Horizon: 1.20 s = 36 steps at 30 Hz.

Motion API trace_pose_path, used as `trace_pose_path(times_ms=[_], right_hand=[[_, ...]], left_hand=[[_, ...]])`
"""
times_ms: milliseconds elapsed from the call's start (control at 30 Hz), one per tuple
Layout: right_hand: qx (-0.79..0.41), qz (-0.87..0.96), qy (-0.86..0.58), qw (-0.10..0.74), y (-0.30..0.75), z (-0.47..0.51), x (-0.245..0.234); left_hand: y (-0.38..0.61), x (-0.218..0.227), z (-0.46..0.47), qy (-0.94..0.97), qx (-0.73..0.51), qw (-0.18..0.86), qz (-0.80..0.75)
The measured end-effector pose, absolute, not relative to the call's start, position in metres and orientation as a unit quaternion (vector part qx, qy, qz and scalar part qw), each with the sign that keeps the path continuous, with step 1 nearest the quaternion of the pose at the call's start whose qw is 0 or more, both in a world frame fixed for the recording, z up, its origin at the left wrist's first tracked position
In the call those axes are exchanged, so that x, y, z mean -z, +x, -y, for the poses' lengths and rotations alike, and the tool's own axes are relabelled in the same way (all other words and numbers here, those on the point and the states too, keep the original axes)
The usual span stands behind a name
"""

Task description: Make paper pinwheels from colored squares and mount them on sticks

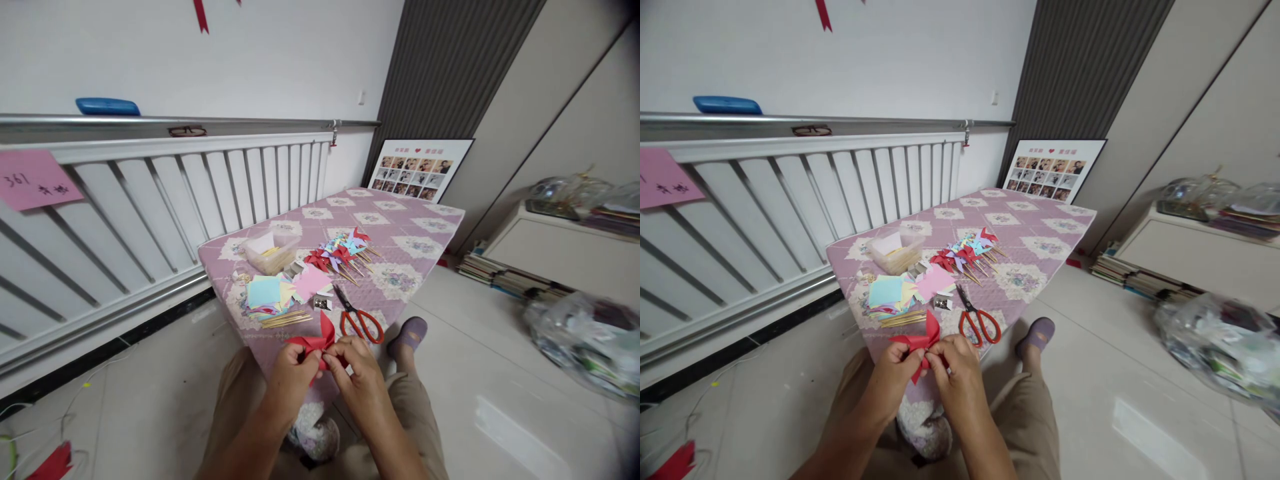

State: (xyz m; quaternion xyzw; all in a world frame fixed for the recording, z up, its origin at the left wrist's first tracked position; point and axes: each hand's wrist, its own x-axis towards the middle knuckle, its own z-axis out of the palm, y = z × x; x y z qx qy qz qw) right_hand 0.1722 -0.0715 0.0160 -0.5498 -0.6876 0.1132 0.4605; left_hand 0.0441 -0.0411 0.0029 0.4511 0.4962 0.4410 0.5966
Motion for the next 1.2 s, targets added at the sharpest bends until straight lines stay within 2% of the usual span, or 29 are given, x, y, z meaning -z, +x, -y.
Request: trace_pose_path(times_ms=[433,1200], right_hand=[[-0.112,0.687,-0.551,0.461,0.17,0.07,-0.016],[-0.141,0.68,-0.554,0.459,0.162,0.062,-0.005]], left_hand=[[0.047,-0.006,0.044,0.429,-0.451,0.609,-0.492],[0.042,0.016,0.033,0.442,-0.45,0.599,-0.493]])
